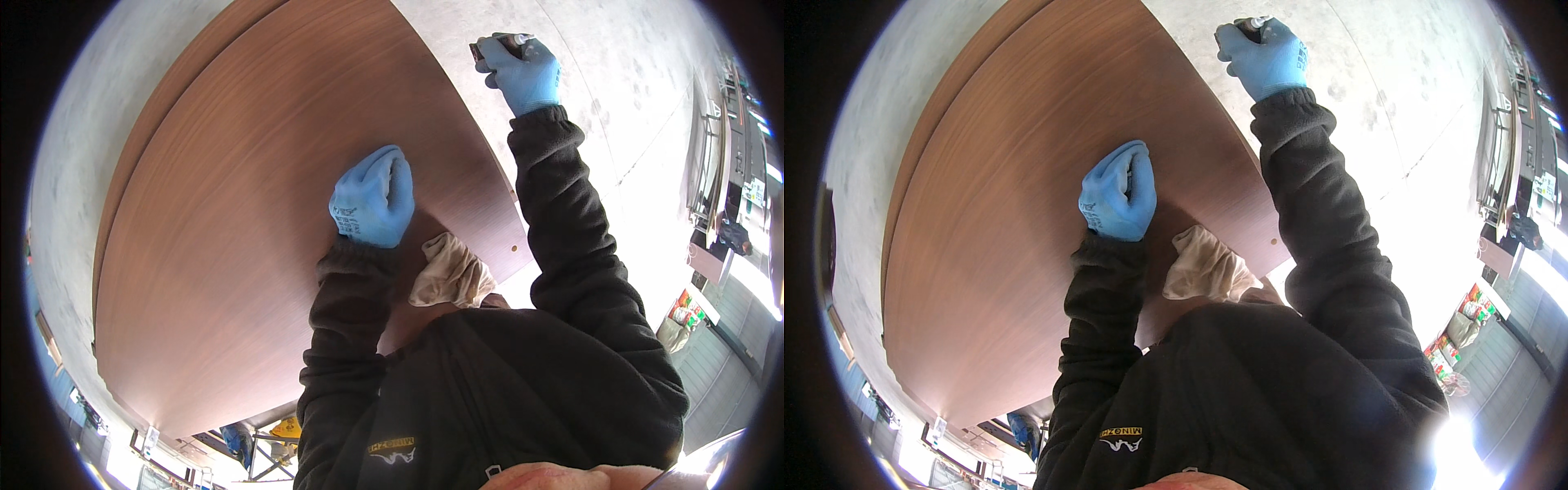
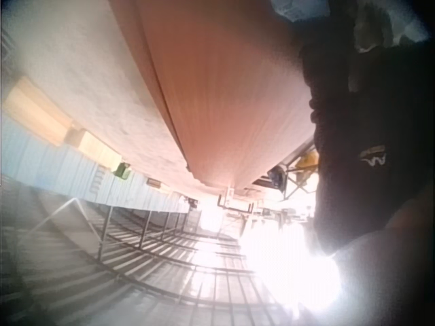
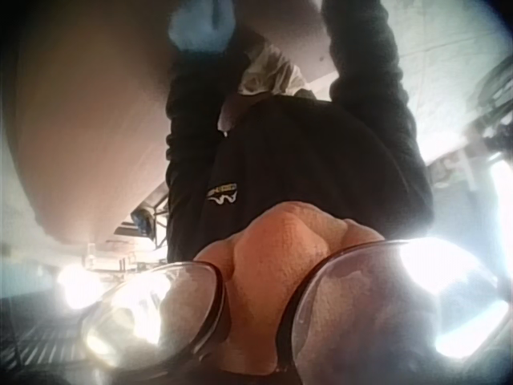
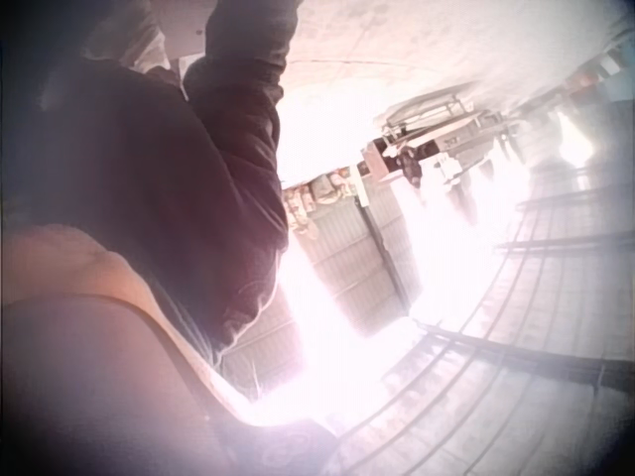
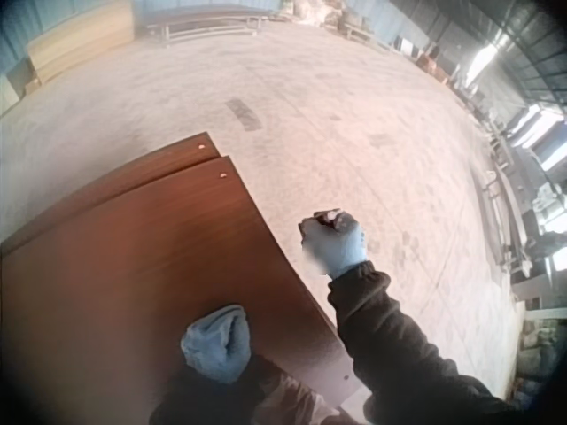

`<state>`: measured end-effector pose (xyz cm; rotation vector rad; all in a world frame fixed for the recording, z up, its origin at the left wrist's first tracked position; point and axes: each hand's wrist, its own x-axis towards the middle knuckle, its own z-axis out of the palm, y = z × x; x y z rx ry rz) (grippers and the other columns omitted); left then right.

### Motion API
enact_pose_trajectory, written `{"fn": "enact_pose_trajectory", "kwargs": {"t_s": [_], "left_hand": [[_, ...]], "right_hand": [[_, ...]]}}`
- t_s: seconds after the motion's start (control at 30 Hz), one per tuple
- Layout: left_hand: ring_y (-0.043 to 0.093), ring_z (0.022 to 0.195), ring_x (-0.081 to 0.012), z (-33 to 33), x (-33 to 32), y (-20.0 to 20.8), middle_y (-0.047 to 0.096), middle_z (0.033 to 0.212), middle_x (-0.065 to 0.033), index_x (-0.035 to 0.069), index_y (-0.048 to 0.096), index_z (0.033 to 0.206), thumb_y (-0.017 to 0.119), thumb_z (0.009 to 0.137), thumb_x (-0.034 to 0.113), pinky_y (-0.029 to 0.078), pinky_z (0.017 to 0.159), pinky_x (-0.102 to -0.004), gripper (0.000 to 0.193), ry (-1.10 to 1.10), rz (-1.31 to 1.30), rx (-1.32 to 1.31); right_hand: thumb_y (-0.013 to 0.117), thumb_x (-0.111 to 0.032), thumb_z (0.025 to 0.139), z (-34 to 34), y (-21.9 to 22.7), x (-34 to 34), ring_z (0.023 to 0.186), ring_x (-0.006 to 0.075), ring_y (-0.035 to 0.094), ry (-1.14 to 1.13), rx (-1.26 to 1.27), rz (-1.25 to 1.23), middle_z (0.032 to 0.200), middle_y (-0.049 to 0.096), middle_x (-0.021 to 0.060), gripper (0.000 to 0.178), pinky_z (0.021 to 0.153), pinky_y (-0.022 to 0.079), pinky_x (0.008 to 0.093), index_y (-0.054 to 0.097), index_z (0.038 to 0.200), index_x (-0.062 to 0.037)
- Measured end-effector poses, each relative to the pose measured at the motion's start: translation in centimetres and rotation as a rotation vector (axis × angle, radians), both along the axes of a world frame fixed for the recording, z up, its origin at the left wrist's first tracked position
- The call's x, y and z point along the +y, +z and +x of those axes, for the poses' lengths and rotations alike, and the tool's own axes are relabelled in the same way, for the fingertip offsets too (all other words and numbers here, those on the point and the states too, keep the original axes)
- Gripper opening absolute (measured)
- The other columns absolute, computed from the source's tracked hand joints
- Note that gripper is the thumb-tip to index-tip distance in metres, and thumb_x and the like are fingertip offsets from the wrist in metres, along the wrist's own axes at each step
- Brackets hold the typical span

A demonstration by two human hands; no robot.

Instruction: The person applies a substance from a small tube to the edge of a brown wood panel and wipes it with a cloth. They then wipe the entire surface of the panel with the cloth, flip it over, and wipe the other side. The person repeats this process on a second panel.

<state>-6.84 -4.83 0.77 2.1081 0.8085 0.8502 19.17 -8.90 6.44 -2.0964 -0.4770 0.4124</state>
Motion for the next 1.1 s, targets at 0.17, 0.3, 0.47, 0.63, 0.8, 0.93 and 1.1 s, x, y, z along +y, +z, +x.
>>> {"fn": "enact_pose_trajectory", "kwargs": {"t_s": [0.17,0.3,0.47,0.63,0.8,0.93,1.1], "left_hand": [[0.077,0.085,-0.0364,0.0,0.0,0.4,0.08,0.104,-0.0141,0.003,0.077,0.101,0.076,0.091,0.006,0.063,0.076,-0.0434,0.011,-0.007,0.0,0.001],[0.078,0.085,-0.036,0.0,0.0,0.3,0.081,0.103,-0.0138,0.003,0.078,0.101,0.076,0.091,0.006,0.063,0.076,-0.0423,0.011,0.002,0.012,0.02],[0.078,0.084,-0.0356,0.1,0.0,0.3,0.081,0.101,-0.0142,0.002,0.077,0.102,0.077,0.091,0.006,0.063,0.076,-0.041,0.011,-0.008,-0.015,0.035],[0.076,0.1,-0.0398,1.1,0.5,1.0,0.078,0.116,-0.0186,0.002,0.077,0.106,0.078,0.09,0.012,0.062,0.084,-0.0467,0.019,-0.06,0.151,-0.018],[0.055,0.137,-0.0509,3.3,2.3,0.7,0.061,0.146,-0.0238,0.004,0.074,0.124,0.082,0.085,0.026,0.05,0.105,-0.0617,0.045,0.021,0.437,0.195],[0.055,0.138,-0.0493,3.6,2.8,-0.1,0.06,0.147,-0.0236,0.003,0.072,0.126,0.081,0.083,0.024,0.047,0.109,-0.0608,0.049,0.1,0.467,0.251],[0.056,0.135,-0.0488,3.6,2.8,-0.9,0.062,0.143,-0.0237,0.002,0.07,0.127,0.078,0.081,0.019,0.046,0.109,-0.061,0.05,0.078,0.434,0.205]], "right_hand": [[0.079,-0.02,0.096,-1.1,-0.2,-2.5,0.066,0.0132,0.07,-0.007,0.123,0.15,0.083,0.077,0.0113,0.03,0.06,0.056,0.0256,0.074,0.112,0.0056],[0.076,-0.017,0.097,-1.6,-2.3,-7.1,0.063,0.0136,0.067,-0.112,0.447,0.334,0.084,0.078,0.0122,0.023,0.056,0.053,0.0257,0.076,0.107,0.0041],[0.073,-0.026,0.102,-2.3,-5.9,-13.3,0.063,0.0076,0.055,-0.469,0.948,0.578,0.085,0.069,-0.0006,0.02,0.056,0.045,0.0243,0.064,0.115,-0.0127],[0.068,-0.023,0.106,-2.7,-7.4,-15.5,0.061,0.0056,0.05,-0.512,0.927,0.578,0.085,0.065,-0.0027,0.01,0.053,0.041,0.0238,0.062,0.108,-0.0154],[0.072,-0.021,0.103,-2.8,-5.2,-13.6,0.063,0.012,0.06,-0.312,0.746,0.452,0.086,0.073,0.0077,0.023,0.056,0.048,0.0258,0.069,0.114,-0.0011],[0.076,-0.01,0.098,-2.6,-2.2,-9.1,0.078,0.0192,0.076,-0.062,0.539,0.319,0.091,0.078,0.0141,0.027,0.06,0.06,0.0283,0.072,0.117,0.0074],[0.076,-0.018,0.098,-1.6,-0.5,-2.3,0.073,0.015,0.072,0.215,0.291,0.094,0.085,0.077,0.0091,0.022,0.066,0.059,0.0293,0.077,0.102,0.0031]]}}
